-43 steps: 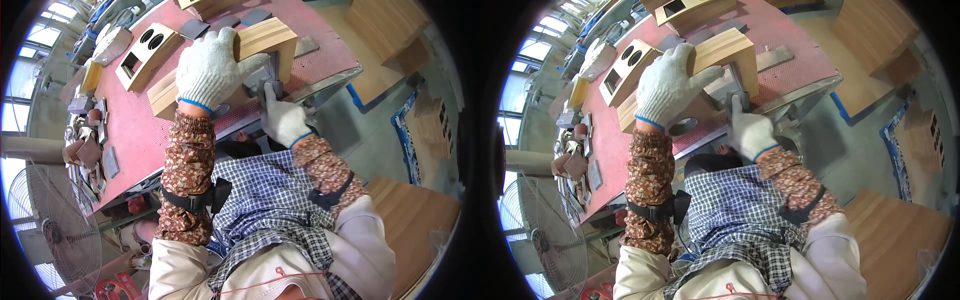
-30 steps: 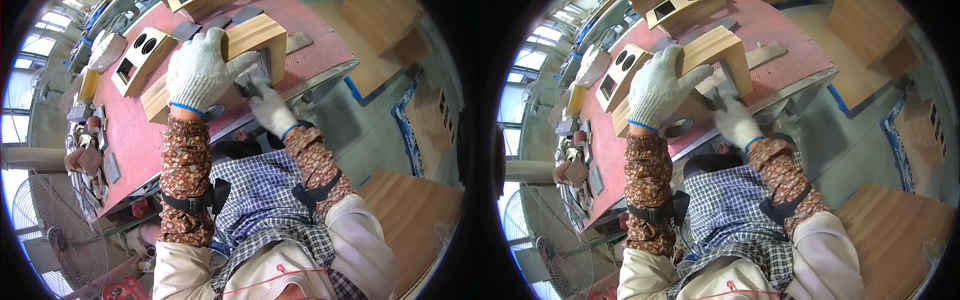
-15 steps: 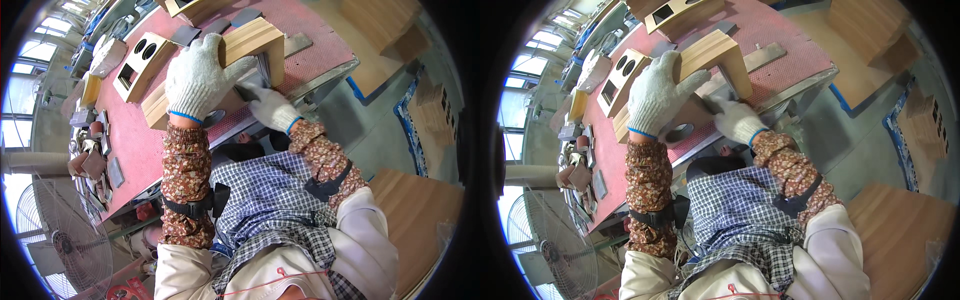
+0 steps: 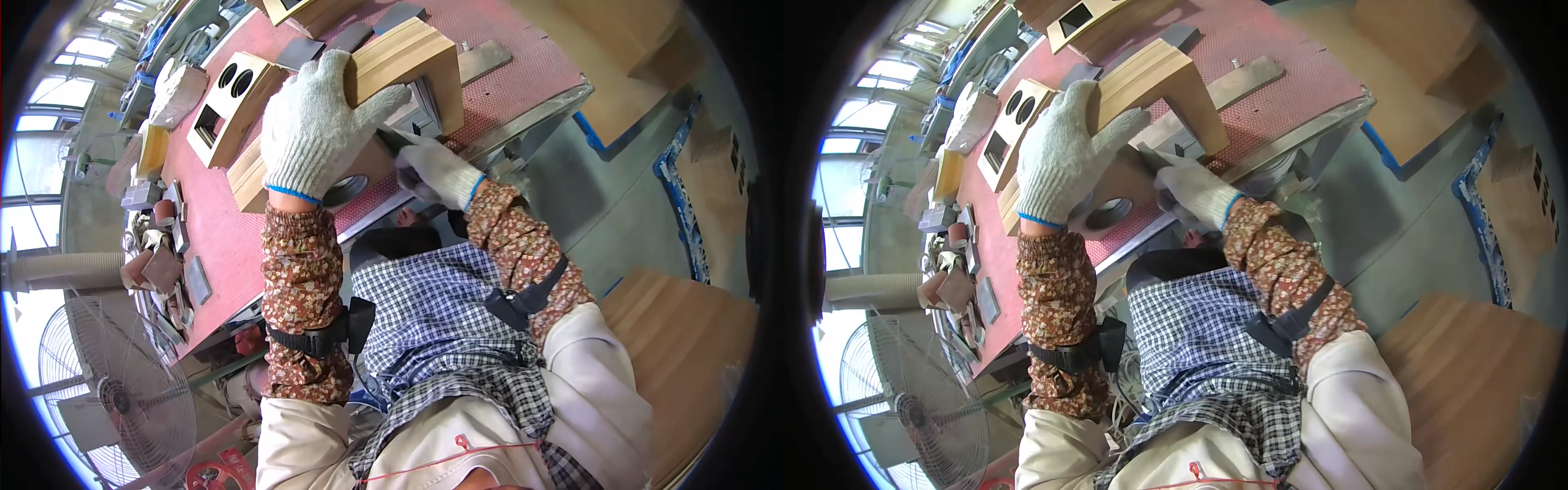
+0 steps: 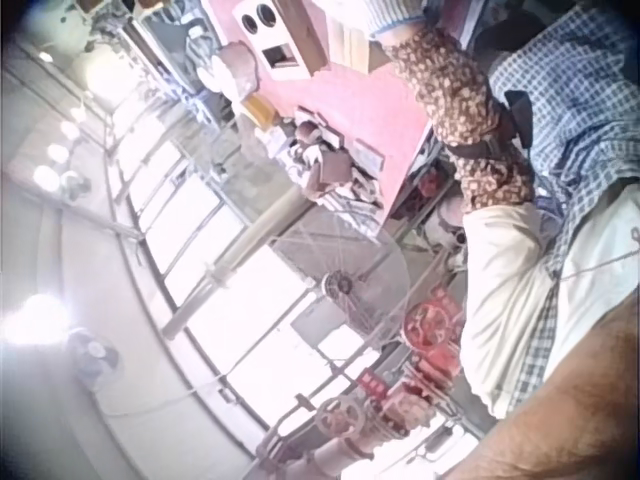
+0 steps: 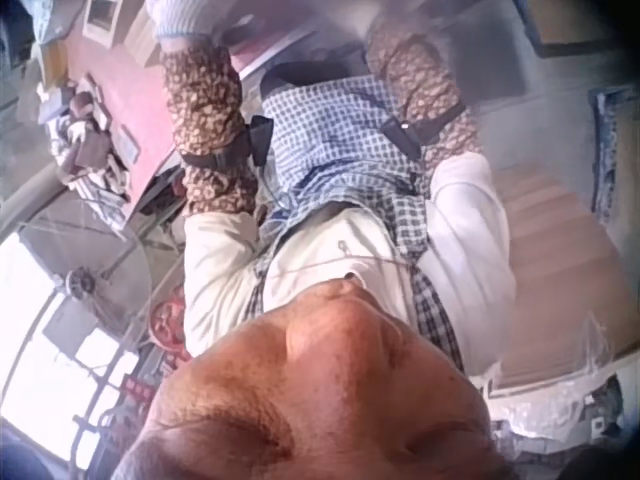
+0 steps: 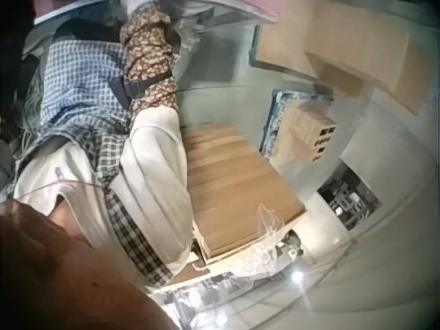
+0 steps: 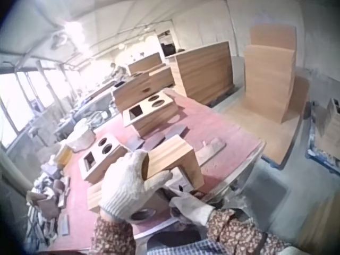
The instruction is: The person is manually sanding a small wooden box with a square sanding block in a woodworking environment.
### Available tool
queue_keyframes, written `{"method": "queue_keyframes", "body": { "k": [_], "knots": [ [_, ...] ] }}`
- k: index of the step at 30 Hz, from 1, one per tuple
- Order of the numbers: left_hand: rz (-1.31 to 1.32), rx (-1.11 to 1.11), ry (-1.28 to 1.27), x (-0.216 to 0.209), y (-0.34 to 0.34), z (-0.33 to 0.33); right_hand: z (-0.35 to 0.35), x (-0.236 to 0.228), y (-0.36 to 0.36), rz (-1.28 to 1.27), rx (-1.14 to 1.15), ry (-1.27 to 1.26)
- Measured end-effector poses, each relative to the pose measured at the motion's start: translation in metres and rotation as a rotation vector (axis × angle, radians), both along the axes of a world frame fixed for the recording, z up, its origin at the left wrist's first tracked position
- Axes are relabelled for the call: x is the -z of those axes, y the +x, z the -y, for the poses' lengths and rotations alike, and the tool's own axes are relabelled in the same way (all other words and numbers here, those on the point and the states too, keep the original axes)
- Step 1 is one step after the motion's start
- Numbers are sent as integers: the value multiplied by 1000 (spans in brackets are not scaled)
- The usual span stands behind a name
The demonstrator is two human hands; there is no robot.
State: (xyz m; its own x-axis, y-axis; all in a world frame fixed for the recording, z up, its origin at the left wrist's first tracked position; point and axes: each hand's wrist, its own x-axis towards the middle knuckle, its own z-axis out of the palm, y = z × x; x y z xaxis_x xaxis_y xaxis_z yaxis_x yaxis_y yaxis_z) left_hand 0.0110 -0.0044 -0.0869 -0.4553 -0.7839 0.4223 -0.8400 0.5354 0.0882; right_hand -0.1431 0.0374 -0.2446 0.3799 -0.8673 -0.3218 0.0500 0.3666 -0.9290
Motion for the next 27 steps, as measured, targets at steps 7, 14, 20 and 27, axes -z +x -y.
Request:
{"method": "queue_keyframes", "body": {
  "k": [7,14,20,27],
  "knots": [
    [16,-43,64,-5,-3,-4,8,-19,2,33,68,201],
    [2,-45,82,-6,-1,-4,8,-38,-8,-124,-74,69],
    [28,-40,14,1,-2,-2,-2,-29,-9,-543,-149,-293],
    [-14,-48,105,-3,0,-2,1,-48,4,-1079,-325,-433]
  ]
}}
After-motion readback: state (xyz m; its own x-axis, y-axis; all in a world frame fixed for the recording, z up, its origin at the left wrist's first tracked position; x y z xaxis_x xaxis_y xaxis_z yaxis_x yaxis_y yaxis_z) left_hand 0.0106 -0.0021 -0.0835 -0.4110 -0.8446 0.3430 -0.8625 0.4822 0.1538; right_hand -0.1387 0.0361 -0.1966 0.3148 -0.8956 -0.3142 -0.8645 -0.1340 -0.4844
